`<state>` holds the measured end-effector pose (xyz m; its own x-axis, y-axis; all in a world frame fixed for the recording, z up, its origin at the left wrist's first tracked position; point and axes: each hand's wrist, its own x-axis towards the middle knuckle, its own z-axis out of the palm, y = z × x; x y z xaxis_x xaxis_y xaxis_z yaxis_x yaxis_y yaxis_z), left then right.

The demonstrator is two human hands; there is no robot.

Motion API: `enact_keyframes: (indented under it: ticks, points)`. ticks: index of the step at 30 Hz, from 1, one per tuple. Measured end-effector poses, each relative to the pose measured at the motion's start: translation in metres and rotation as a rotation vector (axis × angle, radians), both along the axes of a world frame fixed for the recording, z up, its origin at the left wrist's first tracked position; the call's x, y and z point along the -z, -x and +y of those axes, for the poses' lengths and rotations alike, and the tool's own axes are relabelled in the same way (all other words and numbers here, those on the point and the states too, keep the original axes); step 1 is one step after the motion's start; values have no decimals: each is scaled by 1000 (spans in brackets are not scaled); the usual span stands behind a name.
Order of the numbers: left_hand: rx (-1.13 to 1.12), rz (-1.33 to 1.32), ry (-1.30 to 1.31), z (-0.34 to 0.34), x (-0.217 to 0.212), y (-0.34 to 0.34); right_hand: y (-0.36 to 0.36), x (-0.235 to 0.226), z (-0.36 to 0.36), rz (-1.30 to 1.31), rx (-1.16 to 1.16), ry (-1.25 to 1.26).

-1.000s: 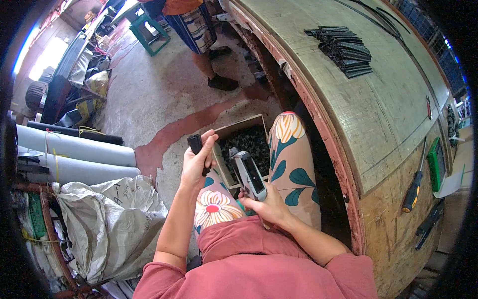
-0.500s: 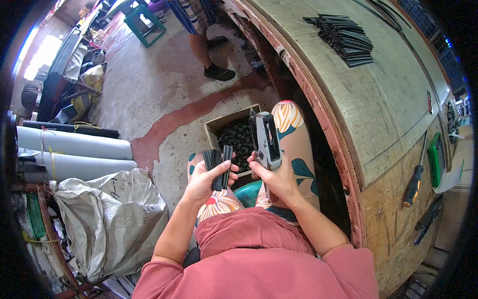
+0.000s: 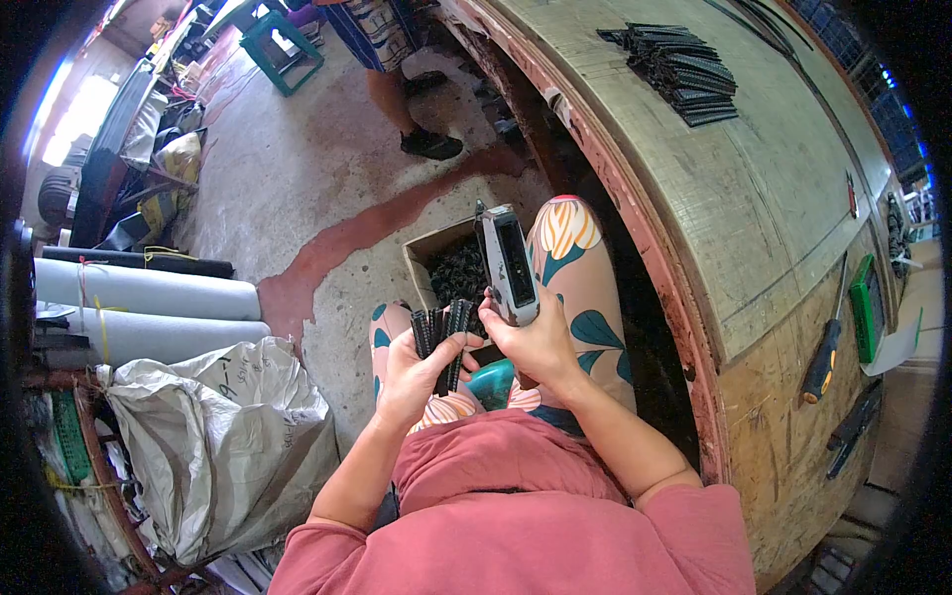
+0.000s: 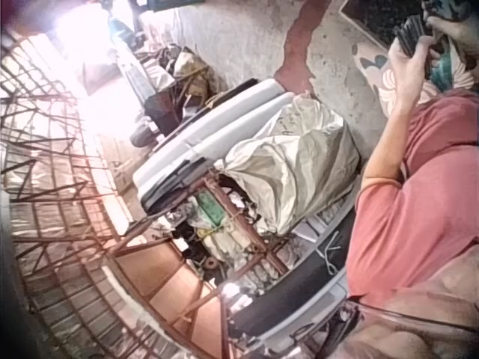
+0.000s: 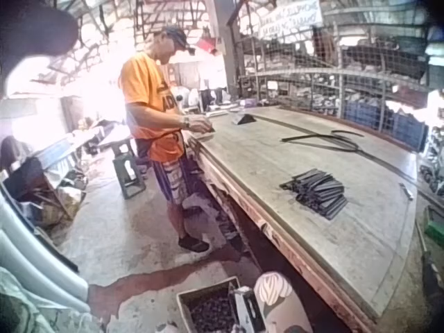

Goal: The recorder is picking up small black plastic or rubber components and grouping or attaching them using a handheld tool.

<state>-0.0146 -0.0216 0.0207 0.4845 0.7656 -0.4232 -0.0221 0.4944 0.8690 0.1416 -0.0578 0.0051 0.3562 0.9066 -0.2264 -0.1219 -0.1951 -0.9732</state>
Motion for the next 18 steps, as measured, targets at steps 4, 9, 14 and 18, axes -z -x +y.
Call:
enact_keyframes:
  ticks: [4,9,14,18]
  points:
    - [20,-17,-14,-3,-6,-4,1,-7,1,-13,0,32]
    - [15,-15,-61,-6,-2,-3,2,-4,0,-30,3,-1]
    - [-25,1,-8,-6,-5,-4,3,-3,-1,-15,1,4]
    - [-24,-26,-20,-8,-1,-2,4,-9,-1,-8,2,14]
